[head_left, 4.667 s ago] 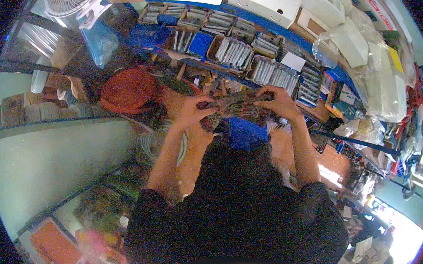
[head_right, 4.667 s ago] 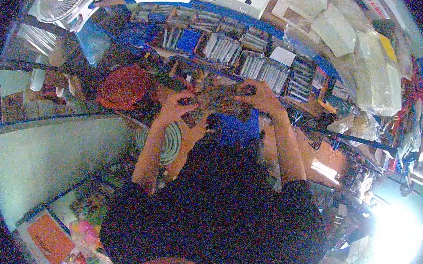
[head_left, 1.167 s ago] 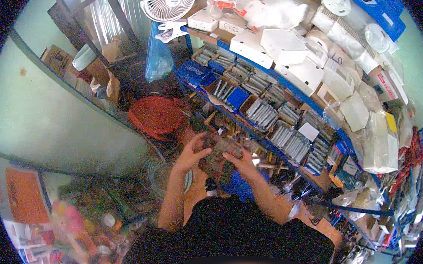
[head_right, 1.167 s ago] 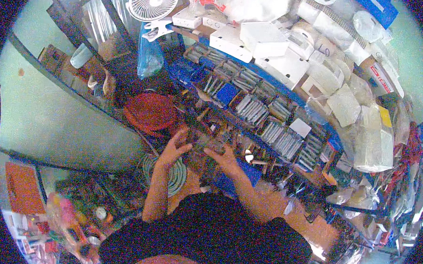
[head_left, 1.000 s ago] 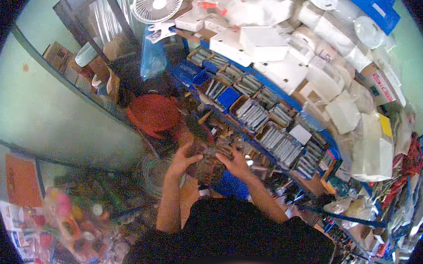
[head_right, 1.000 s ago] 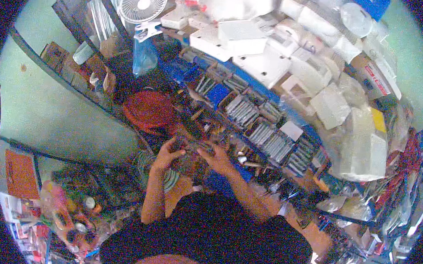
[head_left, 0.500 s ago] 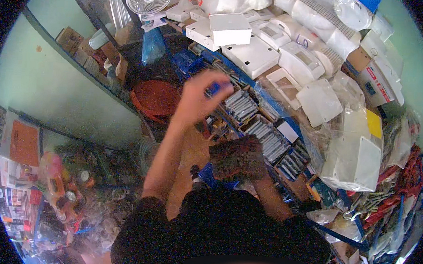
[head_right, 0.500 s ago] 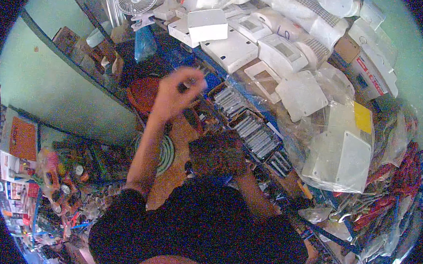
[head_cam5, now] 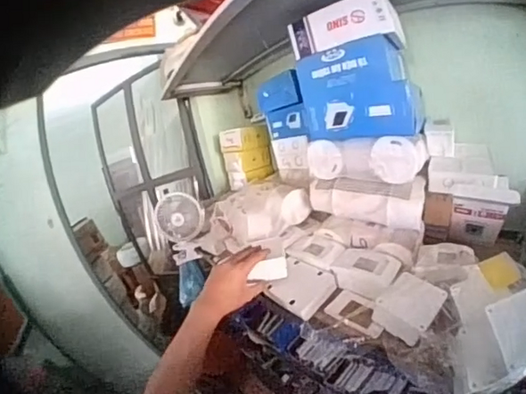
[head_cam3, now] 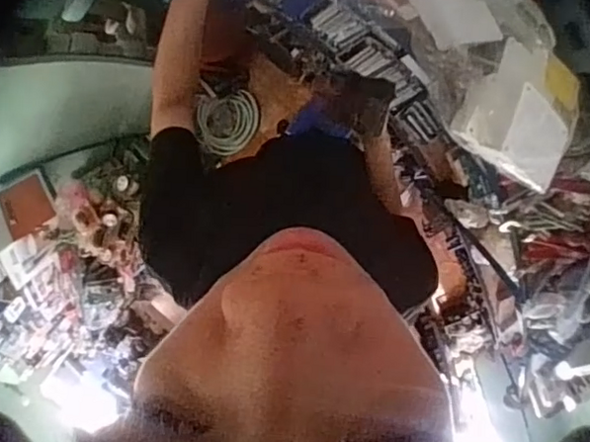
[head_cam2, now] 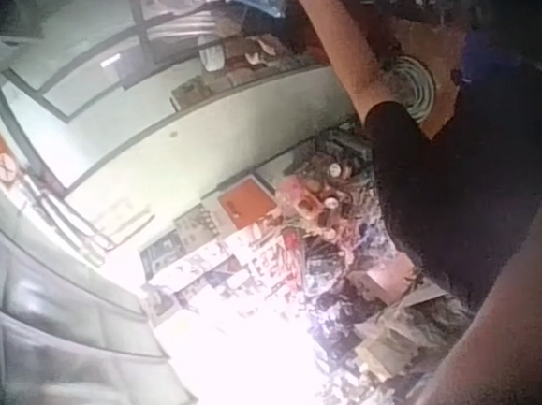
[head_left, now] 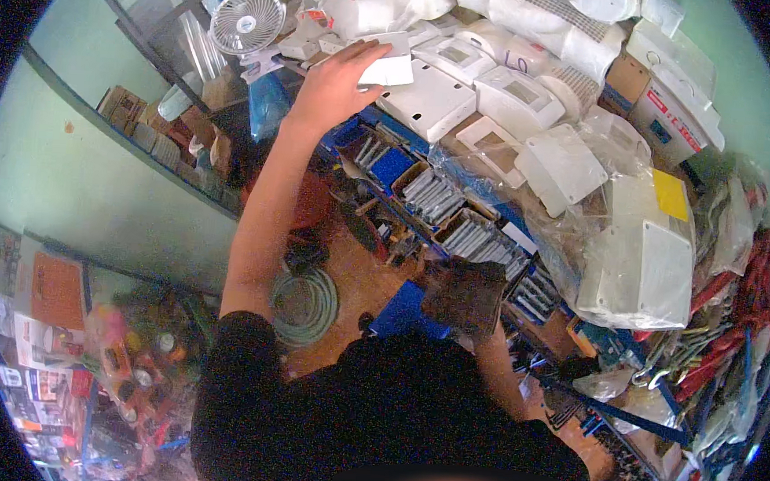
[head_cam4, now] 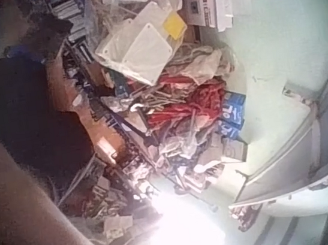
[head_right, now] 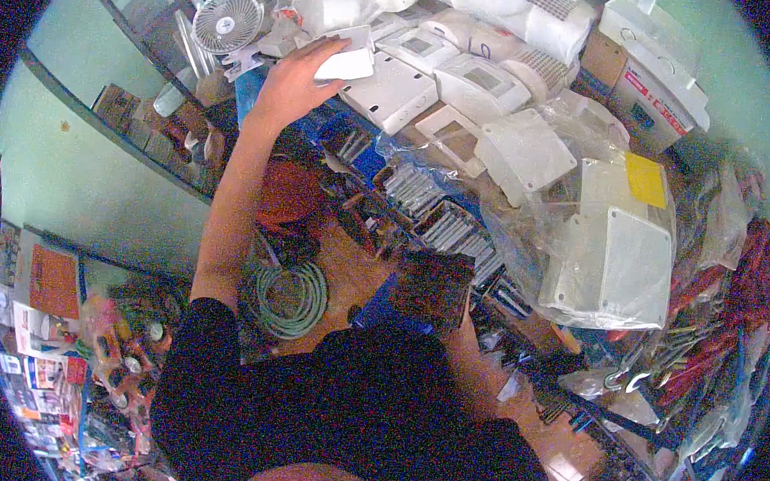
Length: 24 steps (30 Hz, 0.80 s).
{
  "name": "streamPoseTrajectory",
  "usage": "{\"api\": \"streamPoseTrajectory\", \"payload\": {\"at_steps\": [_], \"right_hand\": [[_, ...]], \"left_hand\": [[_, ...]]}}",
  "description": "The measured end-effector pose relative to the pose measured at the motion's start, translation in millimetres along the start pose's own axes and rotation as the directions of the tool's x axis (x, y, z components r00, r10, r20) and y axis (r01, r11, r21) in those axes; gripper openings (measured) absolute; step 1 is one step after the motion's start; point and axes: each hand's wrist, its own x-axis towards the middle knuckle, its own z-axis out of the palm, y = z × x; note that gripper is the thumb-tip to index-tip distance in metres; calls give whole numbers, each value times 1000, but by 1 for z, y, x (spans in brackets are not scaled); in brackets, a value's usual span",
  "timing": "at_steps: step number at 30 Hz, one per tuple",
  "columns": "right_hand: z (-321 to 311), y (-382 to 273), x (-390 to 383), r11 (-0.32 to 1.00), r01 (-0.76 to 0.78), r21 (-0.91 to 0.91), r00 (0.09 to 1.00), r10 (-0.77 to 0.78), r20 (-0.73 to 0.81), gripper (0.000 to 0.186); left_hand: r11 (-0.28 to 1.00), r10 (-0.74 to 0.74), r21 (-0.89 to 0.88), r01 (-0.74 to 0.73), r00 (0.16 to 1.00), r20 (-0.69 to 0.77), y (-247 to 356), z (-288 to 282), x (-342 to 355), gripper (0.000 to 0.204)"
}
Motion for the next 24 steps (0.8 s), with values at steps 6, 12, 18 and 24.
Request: {"api": "streamPoseTrajectory", "payload": {"at_steps": [6, 12, 18, 24], "right_hand": [[13, 7, -2, -167, 148, 975, 989, 45, -142, 55], [-63, -73, 43, 513, 357, 780, 910, -4, -414, 100], [-90, -144, 79, 382, 658, 649, 727, -99, -680, 135], [-54, -136, 100, 145, 520, 842, 851, 1, -525, 107]], "left_hand": [[1000, 19, 8, -18, 985, -174, 2, -24, -13, 57], [551, -530, -797, 248, 841, -105, 77, -66, -64, 56], [759, -453, -554, 342, 889, -72, 142, -74, -130, 65], [262, -594, -927, 268, 802, 64, 129, -53, -187, 75]]}}
